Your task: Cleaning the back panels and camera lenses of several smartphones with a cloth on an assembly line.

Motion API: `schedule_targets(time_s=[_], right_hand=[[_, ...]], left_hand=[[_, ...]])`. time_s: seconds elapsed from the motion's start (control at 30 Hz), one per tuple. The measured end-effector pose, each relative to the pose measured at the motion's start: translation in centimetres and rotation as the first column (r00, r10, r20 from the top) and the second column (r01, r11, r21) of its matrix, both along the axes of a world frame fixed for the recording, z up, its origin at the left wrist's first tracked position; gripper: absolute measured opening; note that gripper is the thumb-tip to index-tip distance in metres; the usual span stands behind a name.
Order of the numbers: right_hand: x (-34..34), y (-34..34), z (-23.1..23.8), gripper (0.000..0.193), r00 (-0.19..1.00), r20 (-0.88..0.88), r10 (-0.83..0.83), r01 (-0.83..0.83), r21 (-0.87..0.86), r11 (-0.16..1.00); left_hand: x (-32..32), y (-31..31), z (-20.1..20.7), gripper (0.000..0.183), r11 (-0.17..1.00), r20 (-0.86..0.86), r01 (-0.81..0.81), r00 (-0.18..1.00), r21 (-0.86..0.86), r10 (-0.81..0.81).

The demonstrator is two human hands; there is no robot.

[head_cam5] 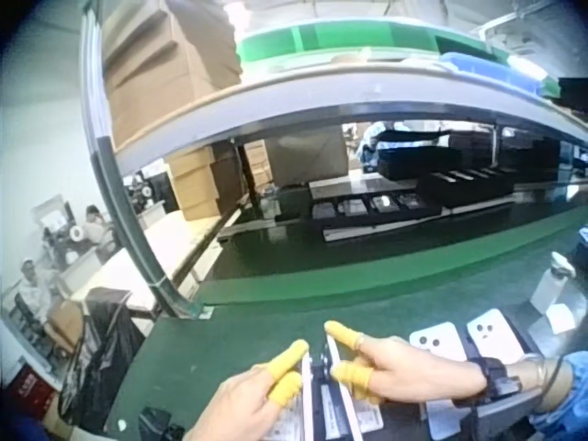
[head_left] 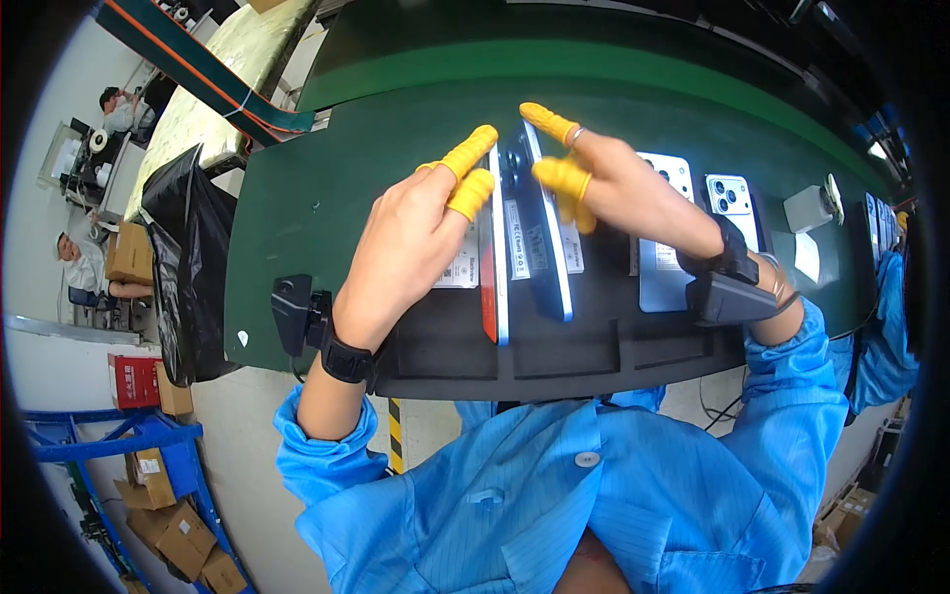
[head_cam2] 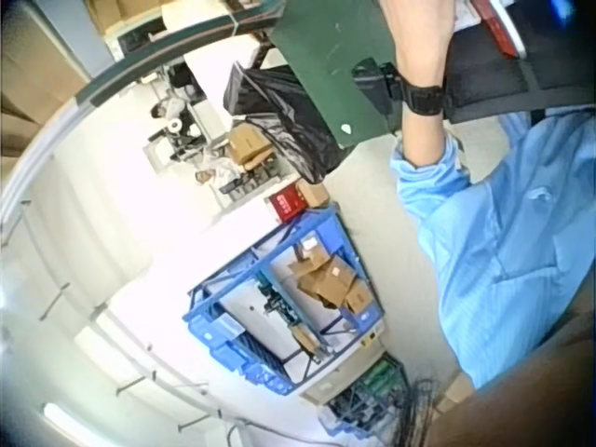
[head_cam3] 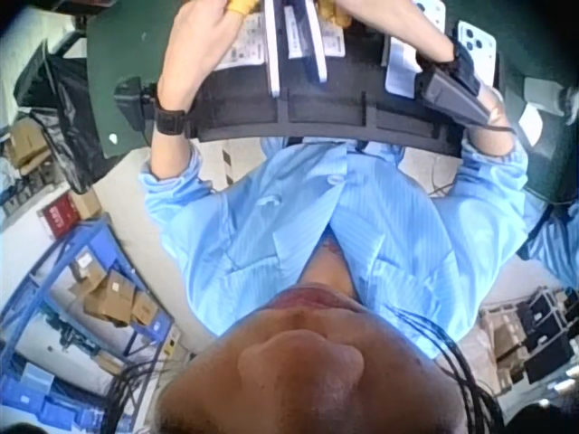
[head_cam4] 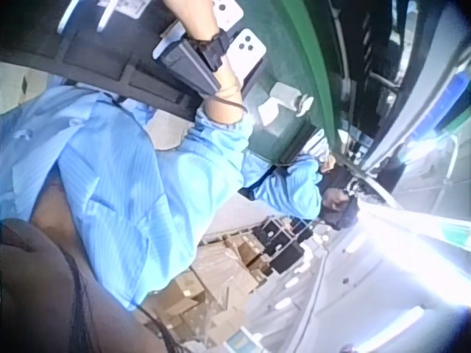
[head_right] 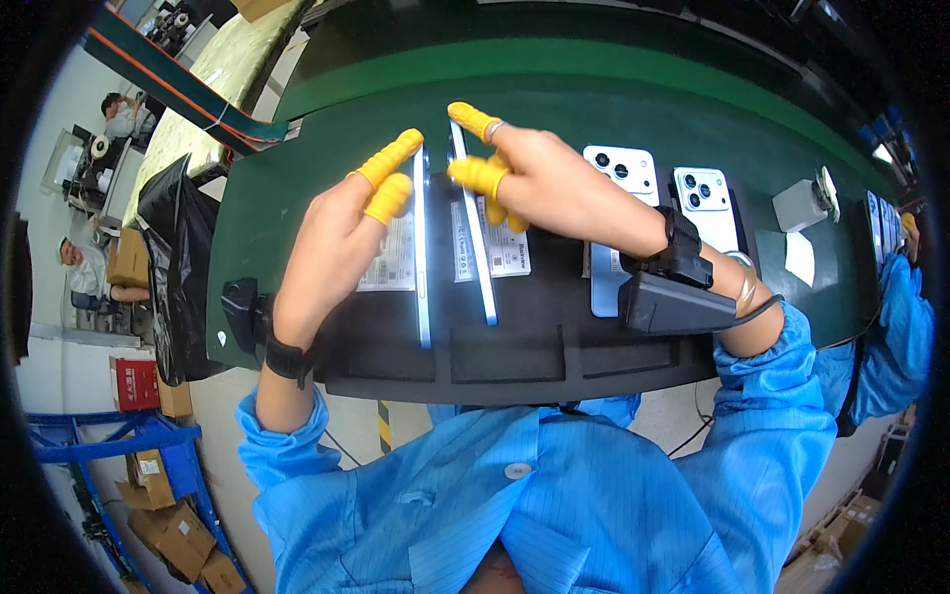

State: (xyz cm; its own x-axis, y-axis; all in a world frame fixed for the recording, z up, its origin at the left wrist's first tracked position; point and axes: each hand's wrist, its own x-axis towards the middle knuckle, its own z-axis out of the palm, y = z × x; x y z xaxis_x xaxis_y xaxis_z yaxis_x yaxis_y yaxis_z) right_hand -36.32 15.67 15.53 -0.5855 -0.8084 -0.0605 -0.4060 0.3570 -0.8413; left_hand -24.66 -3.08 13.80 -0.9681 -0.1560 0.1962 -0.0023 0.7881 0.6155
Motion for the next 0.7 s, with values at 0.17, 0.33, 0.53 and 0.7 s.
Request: schedule_targets(time_s=[0.17, 0.33, 0.53, 0.7], right_hand=[[0.8, 0.6, -1.4, 0.082, 0.990, -0.110, 0.086, -0.076, 0.095, 0.993], [-0.4, 1.4, -1.3, 0.068, 0.940, 0.290, -0.182, 0.185, 0.020, 0.983], [-0.6, 3.0, -0.5, 0.019, 0.459, 0.888, 0.034, 0.425, -0.253, 0.869], [0.4, 2.6, 0.0, 0.020, 0.482, 0.876, 0.025, 0.458, -0.276, 0.845]], left_hand=[[1.9, 1.9, 2.1, 0.068, 0.994, 0.257, 0.008, 0.966, -0.110, 0.021], [2.1, -1.1, 2.6, 0.069, 0.903, 0.432, -0.237, 0.900, 0.358, 0.065], [2.1, -0.9, -0.2, 0.039, 0.036, 0.236, -0.259, 0.923, 0.965, 0.305], [2.9, -2.9, -2.7, 0.020, -0.350, 0.032, -0.032, 0.999, 0.936, -0.006]])
